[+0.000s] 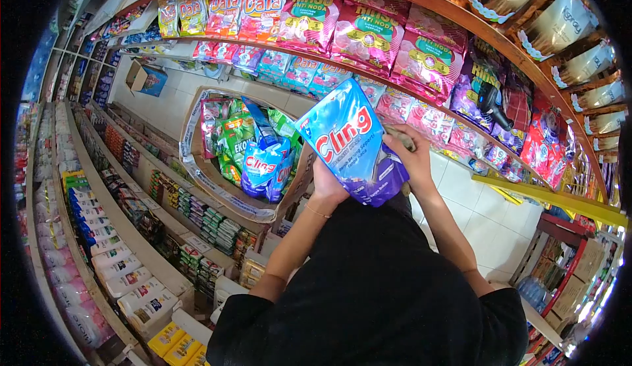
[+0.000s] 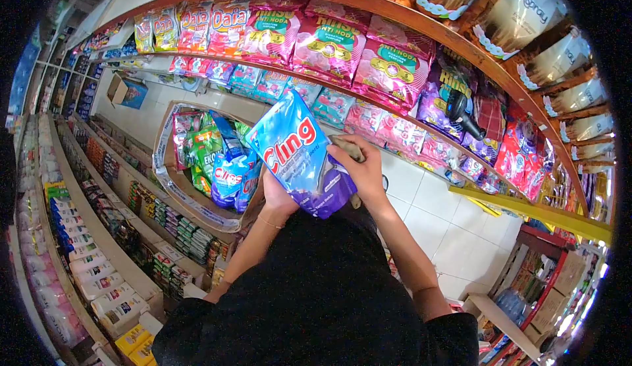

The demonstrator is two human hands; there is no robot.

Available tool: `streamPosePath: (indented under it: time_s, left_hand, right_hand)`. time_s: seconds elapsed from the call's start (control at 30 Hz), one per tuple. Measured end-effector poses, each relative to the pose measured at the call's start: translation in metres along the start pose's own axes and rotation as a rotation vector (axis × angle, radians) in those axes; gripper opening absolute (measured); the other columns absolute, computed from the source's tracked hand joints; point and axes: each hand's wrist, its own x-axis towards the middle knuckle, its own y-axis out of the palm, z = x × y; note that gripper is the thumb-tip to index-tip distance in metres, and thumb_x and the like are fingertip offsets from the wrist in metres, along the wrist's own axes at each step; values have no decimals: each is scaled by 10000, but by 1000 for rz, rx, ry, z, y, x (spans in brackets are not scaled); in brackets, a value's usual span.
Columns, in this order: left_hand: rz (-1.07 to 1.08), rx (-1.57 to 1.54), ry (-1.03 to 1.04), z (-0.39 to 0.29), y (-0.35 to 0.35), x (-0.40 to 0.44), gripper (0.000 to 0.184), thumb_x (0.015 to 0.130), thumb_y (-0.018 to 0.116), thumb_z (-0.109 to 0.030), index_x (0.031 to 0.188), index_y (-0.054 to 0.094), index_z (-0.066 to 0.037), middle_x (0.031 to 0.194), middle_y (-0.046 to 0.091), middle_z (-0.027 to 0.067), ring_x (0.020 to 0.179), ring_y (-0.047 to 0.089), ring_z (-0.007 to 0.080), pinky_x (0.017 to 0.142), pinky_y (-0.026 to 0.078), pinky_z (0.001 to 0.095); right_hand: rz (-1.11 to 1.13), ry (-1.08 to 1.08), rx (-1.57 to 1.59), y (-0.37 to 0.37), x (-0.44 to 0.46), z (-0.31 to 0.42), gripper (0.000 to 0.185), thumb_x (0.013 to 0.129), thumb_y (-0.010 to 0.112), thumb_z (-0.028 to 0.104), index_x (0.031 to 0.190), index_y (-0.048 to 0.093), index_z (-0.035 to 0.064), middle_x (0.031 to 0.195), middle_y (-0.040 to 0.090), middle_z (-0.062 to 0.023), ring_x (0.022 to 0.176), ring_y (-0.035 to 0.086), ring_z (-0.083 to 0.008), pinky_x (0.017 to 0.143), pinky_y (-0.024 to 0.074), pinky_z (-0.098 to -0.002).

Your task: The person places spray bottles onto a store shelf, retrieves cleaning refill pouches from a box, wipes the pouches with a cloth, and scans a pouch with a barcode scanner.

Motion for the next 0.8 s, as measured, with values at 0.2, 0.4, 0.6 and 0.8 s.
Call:
streamPosePath:
  time_s: [0.2, 0.4, 0.6, 0.8]
  left_hand:
    - [-133, -75, -3, 9, 10, 10, 577, 954, 311, -415, 1364, 392, -17, 1359, 461, 187, 1228, 469, 348, 1054, 344, 486]
    - [-30, 168, -66, 31, 25, 14, 640, 938, 333, -487, 1392, 344, -36, 1398, 415, 165, 1265, 425, 331, 1066, 325, 474]
    - [-187, 335, -5, 94, 20, 29, 633, 918, 353, -586, 1331, 443, -115, 1342, 471, 105, 1219, 473, 261, 1025, 379, 439]
    - [-276, 269, -190, 141, 4, 50, 634, 927, 281, -572, 1272, 480, -78, 1256, 543, 152, 1136, 537, 303, 989, 419, 470]
  right_hand:
    - [-370, -303, -204, -12, 11, 32, 152, 858, 668, 140, 935, 673, 9, 800, 654, -19, 747, 558, -62, 686, 448, -213]
    - [-308, -641, -371, -48, 22, 69, 264, 837, 639, 104, 1093, 617, 44, 1105, 630, -110, 991, 608, -212, 856, 466, -328]
    - [298, -729, -933, -35, -5, 16, 281, 867, 581, 177, 1138, 633, 123, 1313, 527, -83, 1238, 470, -267, 1050, 345, -414]
    - [536, -376, -798, -131, -54, 32, 229, 906, 562, 232, 1079, 670, 130, 1217, 607, -59, 1205, 510, -227, 1050, 351, -408]
